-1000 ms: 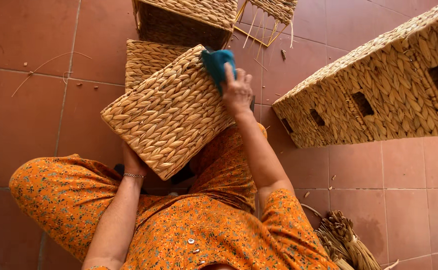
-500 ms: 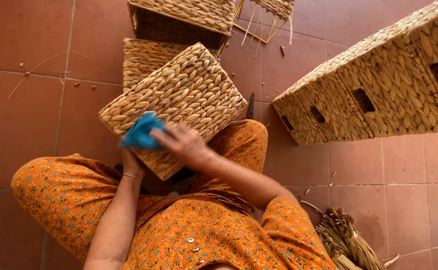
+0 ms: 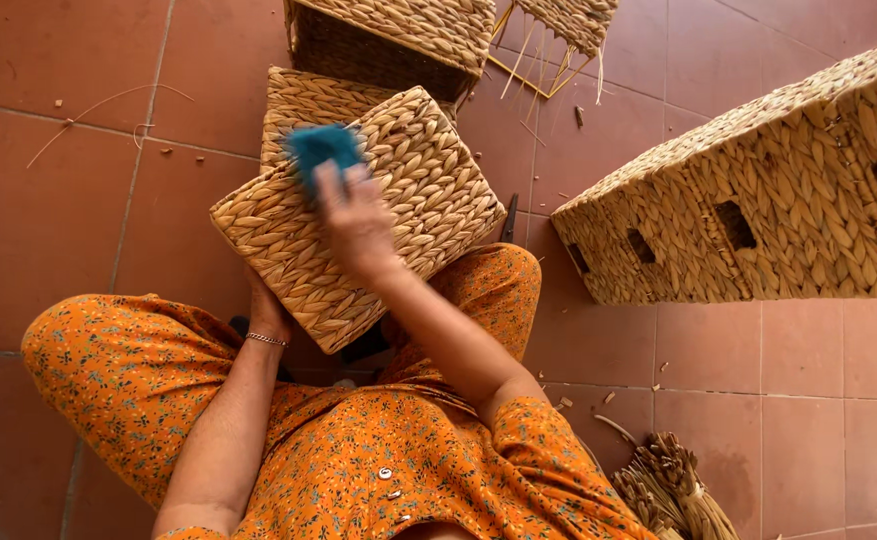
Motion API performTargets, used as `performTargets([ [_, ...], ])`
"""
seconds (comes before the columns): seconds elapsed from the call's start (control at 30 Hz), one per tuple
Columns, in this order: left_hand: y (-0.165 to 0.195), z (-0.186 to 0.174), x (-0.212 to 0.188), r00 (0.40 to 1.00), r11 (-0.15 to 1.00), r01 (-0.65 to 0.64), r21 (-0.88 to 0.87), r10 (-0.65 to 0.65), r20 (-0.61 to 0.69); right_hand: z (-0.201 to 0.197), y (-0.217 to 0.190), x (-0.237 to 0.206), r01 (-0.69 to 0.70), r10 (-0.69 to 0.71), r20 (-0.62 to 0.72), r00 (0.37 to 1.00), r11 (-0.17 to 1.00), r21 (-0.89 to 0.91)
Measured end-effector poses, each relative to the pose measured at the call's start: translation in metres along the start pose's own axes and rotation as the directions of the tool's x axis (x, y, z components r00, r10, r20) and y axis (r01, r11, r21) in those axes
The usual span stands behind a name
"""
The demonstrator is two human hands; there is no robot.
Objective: The person sits on the floor and wipes woven water-hyacinth storage baskets one at a time with a blue cloth, turning each basket to clean its sides. They briefly pick up scissors and trim stray fibers, then resume wiping more baskets.
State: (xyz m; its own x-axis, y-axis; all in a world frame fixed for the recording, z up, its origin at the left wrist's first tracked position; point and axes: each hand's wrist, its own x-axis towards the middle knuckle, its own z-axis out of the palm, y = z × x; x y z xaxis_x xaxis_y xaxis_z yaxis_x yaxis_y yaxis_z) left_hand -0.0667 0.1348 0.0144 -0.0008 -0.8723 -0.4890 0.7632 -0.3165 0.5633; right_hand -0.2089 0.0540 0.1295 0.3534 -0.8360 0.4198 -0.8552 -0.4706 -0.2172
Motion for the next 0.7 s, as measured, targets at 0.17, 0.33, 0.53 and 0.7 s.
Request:
performTargets([
  [0.17,0.001,-0.006,0.002,0.932,0.837,-0.362,0.411,0.326,0.158,0.006,-0.059,-0.04,0.395,-0.426,0.135,0.895,0.895,0.206],
  [0.33,0.01,-0.001,-0.001,0.998,0.998,-0.052,0.022,0.051,0.034,0.007,0.042,0.005,0.19,-0.168,0.25,0.953,0.98,-0.066],
  [0.53,0.01,0.001,-0.003,0.996,0.998,-0.03,0.051,0.025,0.091,-0.027,0.153,0.012,-0.383,0.373,-0.088,0.924,0.898,-0.218],
  [0.7,0.011,-0.008,0.008,0.999,0.996,-0.046,0.076,0.047,-0.002,-0.025,0.05,-0.04,-0.137,0.137,0.001,0.991,0.987,-0.084],
])
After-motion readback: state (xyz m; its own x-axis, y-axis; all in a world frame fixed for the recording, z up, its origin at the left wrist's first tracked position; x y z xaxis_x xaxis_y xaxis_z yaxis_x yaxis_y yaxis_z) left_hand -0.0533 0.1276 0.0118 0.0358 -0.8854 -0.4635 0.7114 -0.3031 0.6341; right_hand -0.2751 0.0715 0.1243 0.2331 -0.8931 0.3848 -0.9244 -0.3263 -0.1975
